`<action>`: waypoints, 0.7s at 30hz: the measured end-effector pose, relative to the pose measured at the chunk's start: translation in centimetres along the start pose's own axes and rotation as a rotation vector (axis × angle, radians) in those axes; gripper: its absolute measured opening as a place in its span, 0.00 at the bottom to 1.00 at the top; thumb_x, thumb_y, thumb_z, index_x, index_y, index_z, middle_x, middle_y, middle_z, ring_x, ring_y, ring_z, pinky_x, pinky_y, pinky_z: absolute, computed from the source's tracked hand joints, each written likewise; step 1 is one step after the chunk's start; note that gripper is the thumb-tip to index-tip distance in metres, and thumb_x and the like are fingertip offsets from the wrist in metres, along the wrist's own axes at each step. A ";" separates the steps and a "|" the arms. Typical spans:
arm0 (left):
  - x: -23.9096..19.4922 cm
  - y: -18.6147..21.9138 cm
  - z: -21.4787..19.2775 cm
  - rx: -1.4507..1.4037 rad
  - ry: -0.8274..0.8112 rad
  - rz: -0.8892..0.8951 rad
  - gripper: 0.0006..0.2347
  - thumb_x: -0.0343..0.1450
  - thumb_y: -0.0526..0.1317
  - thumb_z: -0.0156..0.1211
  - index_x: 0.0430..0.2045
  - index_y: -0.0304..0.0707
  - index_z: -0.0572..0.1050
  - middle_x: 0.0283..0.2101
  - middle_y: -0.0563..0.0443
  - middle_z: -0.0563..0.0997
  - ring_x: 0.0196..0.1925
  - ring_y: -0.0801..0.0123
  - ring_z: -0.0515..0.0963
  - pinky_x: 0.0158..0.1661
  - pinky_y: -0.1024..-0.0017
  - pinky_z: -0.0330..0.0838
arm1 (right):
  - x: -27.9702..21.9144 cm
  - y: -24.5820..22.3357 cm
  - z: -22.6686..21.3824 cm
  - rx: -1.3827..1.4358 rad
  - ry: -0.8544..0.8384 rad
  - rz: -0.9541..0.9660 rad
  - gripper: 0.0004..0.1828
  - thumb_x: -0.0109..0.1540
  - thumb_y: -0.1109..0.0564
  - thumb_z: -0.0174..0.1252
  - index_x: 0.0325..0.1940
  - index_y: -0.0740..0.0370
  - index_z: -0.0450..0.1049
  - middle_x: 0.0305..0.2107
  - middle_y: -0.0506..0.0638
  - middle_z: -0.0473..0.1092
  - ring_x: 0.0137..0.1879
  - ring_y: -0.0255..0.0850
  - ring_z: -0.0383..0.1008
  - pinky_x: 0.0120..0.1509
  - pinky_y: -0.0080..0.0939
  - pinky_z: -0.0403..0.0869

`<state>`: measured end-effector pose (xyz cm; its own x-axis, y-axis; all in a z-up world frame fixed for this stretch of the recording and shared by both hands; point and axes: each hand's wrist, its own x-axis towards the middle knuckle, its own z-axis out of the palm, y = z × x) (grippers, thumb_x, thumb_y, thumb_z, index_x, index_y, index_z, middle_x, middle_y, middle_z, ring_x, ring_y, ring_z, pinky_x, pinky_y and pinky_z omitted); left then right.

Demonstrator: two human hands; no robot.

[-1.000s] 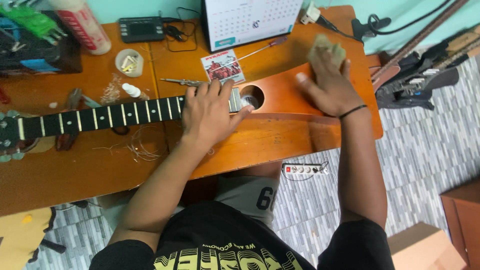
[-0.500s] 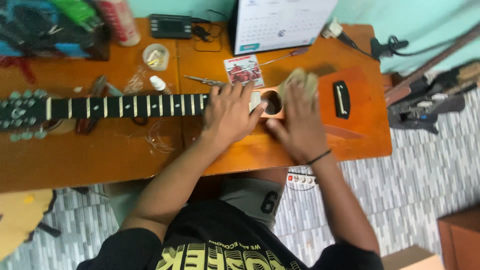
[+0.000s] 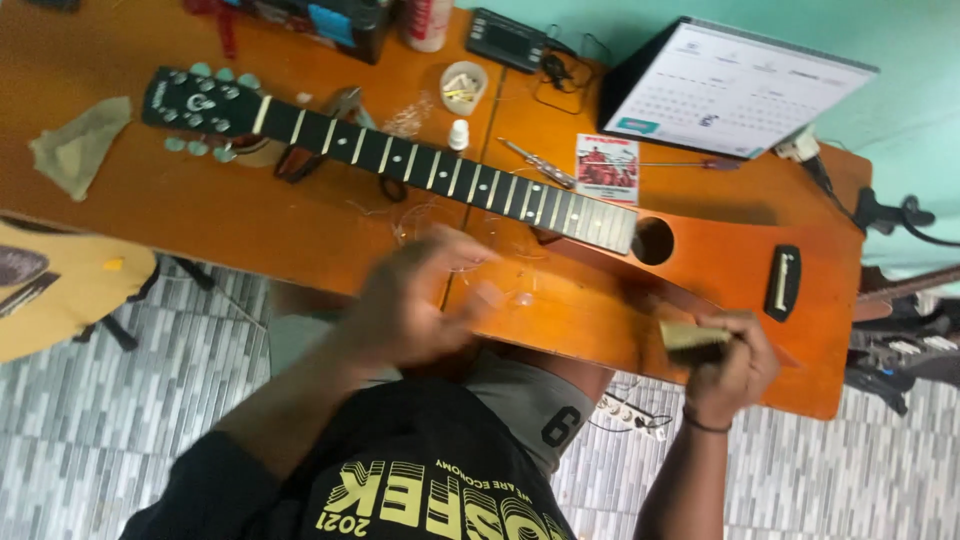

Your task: The person cleans the fretboard and headstock of a guitar neck using a cloth. They wipe the fretboard, then the body of the neck, and finally the tuning pegs on the headstock.

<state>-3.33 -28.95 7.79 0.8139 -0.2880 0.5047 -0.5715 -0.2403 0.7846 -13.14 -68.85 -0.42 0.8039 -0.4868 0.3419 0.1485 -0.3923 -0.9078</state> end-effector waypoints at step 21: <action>0.9 -12.4 -8.3 -0.694 0.336 -0.822 0.18 0.71 0.55 0.58 0.42 0.39 0.68 0.36 0.43 0.84 0.37 0.63 0.87 0.38 0.75 0.80 | 12.9 -11.5 10.6 -1.295 -0.838 -0.058 0.27 0.59 0.40 0.58 0.62 0.43 0.78 0.51 0.49 0.78 0.52 0.55 0.77 0.39 0.59 0.77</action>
<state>5.37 -18.55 1.54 0.9633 0.0093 -0.2684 0.2476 0.3558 0.9012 1.64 -62.40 11.86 0.9627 -0.0578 -0.2642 -0.0382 -0.9962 0.0786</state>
